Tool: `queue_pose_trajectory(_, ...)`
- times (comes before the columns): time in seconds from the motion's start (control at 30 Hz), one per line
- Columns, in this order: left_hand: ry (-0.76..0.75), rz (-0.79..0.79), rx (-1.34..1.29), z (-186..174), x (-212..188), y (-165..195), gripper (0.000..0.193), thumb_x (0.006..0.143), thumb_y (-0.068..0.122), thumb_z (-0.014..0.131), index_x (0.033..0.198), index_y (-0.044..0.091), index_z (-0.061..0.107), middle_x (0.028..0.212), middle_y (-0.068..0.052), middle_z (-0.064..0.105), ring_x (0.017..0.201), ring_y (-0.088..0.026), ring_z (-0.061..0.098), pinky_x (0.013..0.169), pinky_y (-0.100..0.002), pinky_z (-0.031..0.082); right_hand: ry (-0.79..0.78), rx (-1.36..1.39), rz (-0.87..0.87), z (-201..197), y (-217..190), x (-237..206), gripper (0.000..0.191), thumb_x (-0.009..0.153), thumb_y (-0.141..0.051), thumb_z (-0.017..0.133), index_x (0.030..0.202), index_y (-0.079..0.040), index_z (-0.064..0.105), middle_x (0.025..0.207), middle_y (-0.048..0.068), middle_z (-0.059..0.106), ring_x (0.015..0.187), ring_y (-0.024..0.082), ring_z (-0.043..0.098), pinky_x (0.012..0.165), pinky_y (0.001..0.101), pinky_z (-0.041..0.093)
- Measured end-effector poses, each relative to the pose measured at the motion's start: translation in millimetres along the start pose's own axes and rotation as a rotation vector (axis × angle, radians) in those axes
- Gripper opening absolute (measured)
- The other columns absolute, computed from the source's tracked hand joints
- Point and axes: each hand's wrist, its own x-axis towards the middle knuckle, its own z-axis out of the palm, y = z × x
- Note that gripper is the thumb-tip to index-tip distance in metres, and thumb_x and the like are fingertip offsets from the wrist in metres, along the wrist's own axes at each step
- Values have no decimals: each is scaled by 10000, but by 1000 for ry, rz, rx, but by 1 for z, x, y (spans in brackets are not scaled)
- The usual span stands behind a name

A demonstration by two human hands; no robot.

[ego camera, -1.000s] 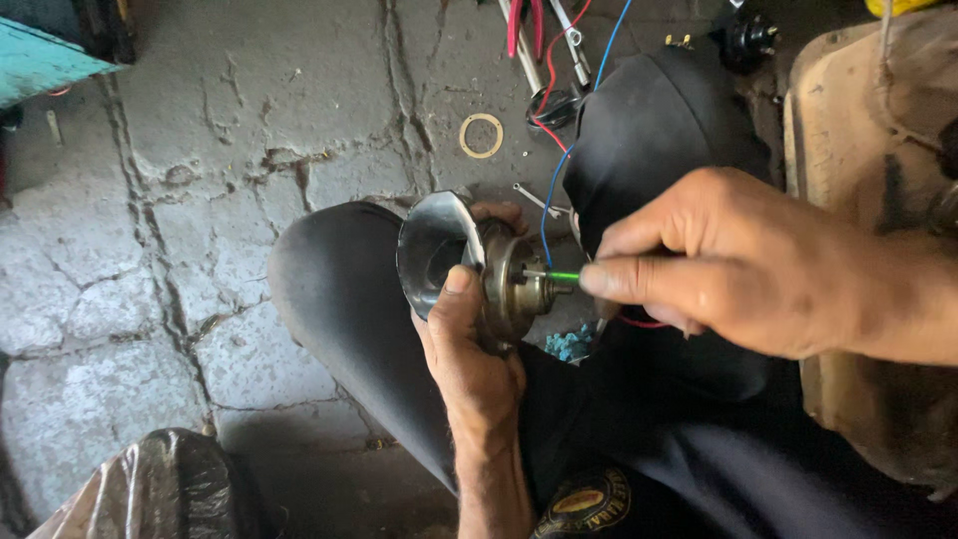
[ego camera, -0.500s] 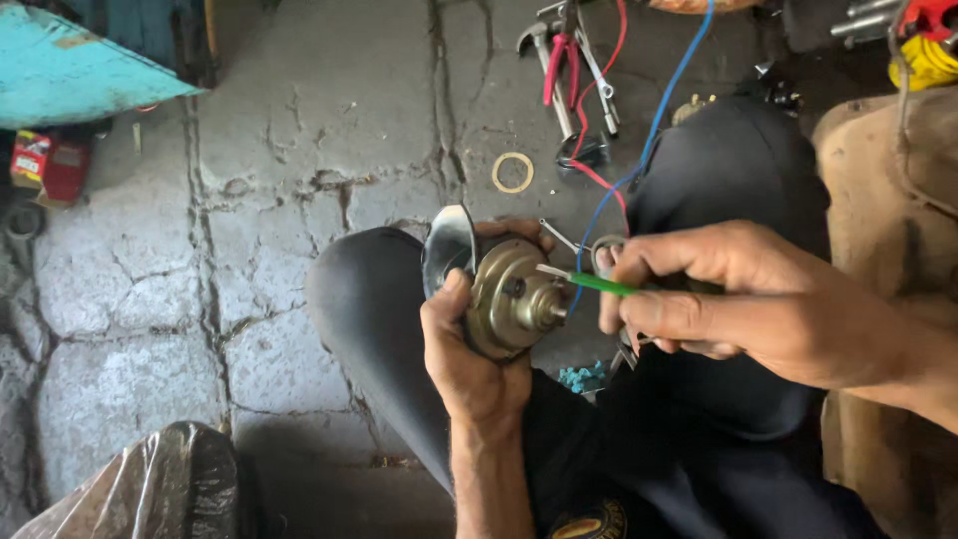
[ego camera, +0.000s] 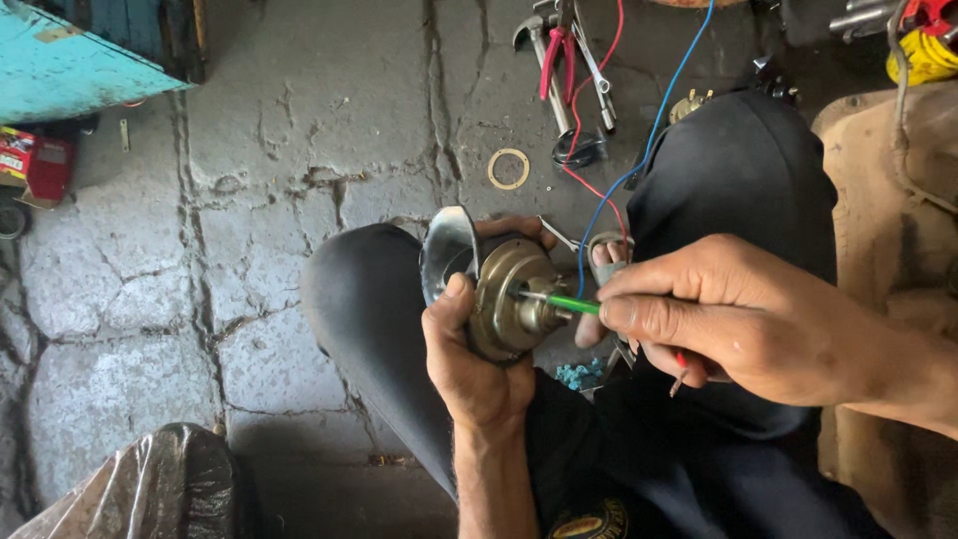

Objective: The person holds a small cylindrical electrical component and uses a green-handled screwdriver to adjust internal parts. The person then switches to a yellow-handled screwdriver to continue adjusting the component.

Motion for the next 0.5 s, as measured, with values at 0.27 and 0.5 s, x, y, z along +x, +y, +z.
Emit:
queue_pose_trajectory(0.27,40,-11,6,-1,-1,-1,597,960,380,549,1333,-87,544,1261,-273,632,1078,-290,655,944,-397,553,9,77,267,-1,-5,2,433,967,-346,490,1018,-6,754,456,6,487,369,89,409,349,267,311)
queue_pose_trajectory(0.5,26,59,87,1,-3,-3,595,928,376,586,1321,-68,539,1263,-250,620,1177,-295,639,1015,-395,539,-103,399,309,-11,6,4,426,982,-298,489,1059,64,701,448,-11,433,326,69,317,309,249,245)
